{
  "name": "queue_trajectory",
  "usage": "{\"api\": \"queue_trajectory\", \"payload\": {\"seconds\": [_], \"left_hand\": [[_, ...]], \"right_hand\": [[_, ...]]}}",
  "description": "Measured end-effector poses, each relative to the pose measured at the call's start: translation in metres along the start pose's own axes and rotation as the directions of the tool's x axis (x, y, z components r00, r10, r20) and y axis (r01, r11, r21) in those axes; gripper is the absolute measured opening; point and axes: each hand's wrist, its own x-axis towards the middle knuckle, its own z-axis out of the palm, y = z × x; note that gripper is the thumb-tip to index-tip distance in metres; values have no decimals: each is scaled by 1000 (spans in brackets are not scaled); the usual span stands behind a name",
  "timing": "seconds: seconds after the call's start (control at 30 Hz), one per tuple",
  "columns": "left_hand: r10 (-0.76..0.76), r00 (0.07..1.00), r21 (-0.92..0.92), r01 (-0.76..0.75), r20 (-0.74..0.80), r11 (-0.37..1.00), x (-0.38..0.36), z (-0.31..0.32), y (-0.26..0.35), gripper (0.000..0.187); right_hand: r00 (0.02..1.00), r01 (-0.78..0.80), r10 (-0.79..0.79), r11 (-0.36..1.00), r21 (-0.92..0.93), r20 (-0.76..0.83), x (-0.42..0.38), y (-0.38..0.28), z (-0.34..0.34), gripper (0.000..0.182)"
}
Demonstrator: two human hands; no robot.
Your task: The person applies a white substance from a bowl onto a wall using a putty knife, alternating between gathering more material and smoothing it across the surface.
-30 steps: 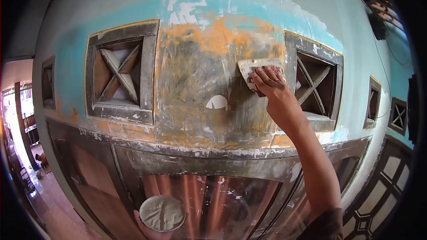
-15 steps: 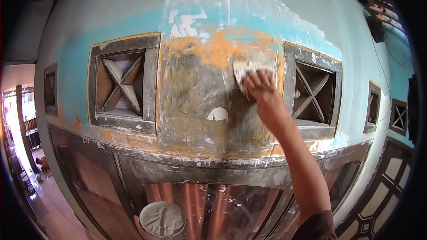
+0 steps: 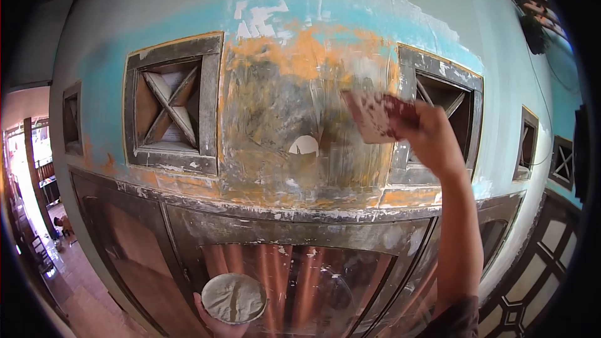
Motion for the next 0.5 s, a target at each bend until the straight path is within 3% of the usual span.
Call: {"api": "queue_trajectory", "payload": {"seconds": [0.03, 0.13, 0.27, 0.33, 0.37, 0.4, 0.47, 0.5], "left_hand": [[18, 1000, 30, -19, 20, 999, 0, 2, -2, 80], [51, 995, 84, -59, 87, 995, -2, 5, -5, 80], [123, 986, 170, -141, 109, 975, -3, 7, -1, 80], [143, 984, 134, -156, 102, 979, 1, 7, 0, 80], [147, 985, 98, -156, 90, 983, 3, 5, 2, 79], [153, 984, 99, -162, 90, 982, 5, -2, 6, 79], [137, 988, 21, -136, -76, 991, 10, -16, 13, 82], [144, 986, 21, -142, -81, 990, 11, -19, 16, 82]], "right_hand": [[999, 44, -45, 983, 178, 0, 12, 6, 1, 27], [993, -69, 45, 970, 232, 107, 39, -13, 14, 30], [981, -6, -37, 974, 226, 189, 73, -48, 60, 34], [960, 82, -85, 996, 25, 266, 95, -68, 85, 36], [960, 87, -92, 996, 31, 263, 101, -77, 97, 36], [967, 137, -126, 990, -35, 219, 106, -84, 111, 33], [977, 194, -170, 957, -216, 125, 120, -88, 137, 30], [976, 197, -172, 958, -209, 130, 128, -85, 142, 30]]}}
